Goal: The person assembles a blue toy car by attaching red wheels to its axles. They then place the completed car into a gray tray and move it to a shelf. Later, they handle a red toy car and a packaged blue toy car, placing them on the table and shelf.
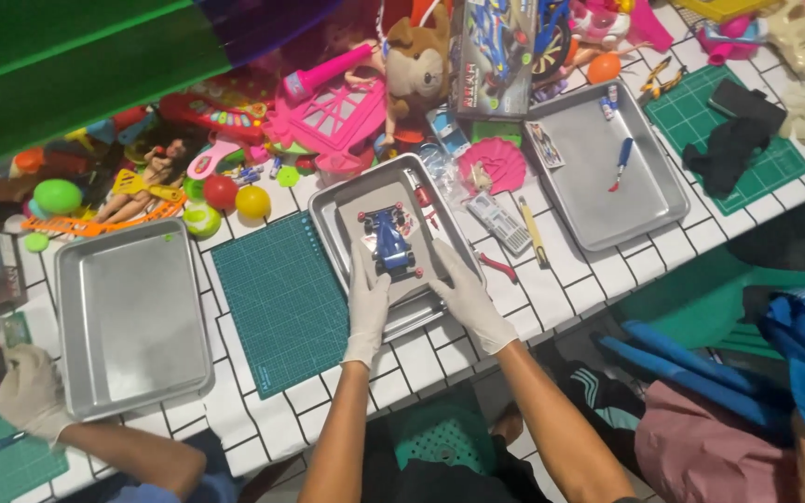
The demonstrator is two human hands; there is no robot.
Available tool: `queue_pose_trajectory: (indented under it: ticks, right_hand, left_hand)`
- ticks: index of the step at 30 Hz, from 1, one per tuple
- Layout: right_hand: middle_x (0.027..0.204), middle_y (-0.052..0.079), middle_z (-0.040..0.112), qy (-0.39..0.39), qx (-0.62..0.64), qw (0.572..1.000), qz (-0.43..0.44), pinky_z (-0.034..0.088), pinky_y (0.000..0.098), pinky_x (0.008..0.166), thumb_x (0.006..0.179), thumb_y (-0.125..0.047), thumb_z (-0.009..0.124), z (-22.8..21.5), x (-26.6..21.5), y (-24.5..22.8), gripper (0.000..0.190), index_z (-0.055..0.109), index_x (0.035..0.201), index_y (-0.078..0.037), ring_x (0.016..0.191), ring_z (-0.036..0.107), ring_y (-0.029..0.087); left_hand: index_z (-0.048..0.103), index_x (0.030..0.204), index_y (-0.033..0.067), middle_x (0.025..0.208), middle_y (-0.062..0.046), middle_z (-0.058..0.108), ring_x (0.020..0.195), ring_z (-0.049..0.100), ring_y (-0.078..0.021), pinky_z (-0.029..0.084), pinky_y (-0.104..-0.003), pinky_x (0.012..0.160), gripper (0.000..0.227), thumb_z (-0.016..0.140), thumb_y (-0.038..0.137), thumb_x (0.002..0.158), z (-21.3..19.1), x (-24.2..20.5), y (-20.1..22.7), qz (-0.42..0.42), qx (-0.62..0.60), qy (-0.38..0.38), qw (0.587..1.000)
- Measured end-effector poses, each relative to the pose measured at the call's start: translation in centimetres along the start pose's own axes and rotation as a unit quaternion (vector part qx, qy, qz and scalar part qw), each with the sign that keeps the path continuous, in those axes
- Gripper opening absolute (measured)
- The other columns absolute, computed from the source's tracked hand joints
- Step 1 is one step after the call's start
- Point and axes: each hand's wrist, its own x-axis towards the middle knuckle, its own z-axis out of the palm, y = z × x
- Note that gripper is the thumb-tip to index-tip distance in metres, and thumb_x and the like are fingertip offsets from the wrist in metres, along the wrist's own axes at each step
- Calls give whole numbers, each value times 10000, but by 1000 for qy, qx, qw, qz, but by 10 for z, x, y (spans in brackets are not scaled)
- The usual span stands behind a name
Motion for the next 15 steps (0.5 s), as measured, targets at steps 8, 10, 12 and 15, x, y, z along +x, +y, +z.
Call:
queue_pose_trajectory:
  ticks: [8,10,12,15]
  right_hand:
    - [1604,147,448,-6,-14,1000,-3,311,445,1247,941,-153,727,2,1,0,667,466,1554,-132,1483,400,294]
    - [1604,143,450,-16,-12,1000,0,309,444,1247,938,-160,728,5,3,6,673,466,1558,-142,1484,398,295]
    - [1603,138,452,-14,-12,1000,12,307,443,1248,936,-167,728,6,2,6,679,465,1561,-152,1484,396,296]
    - [1606,108,455,-15,-34,999,29,305,430,1249,924,-190,735,2,-1,4,688,472,1560,-173,1485,398,269]
  left_hand:
    - [201,1658,196,1723,-173,169,1571,168,-349,233,-467,1270,857,592,29,915,5,-4,-2,23,-9,20,999]
    - [196,1659,225,1720,-178,167,1568,172,-361,239,-462,1274,871,607,50,911,6,-4,-8,21,-5,34,999]
    - [191,1659,253,1718,-183,165,1565,175,-374,245,-456,1278,884,621,71,908,7,-1,-16,20,2,32,999]
    - [178,1658,307,1725,-145,156,1565,183,-351,236,-446,1281,904,629,95,903,8,-3,-20,26,11,35,999]
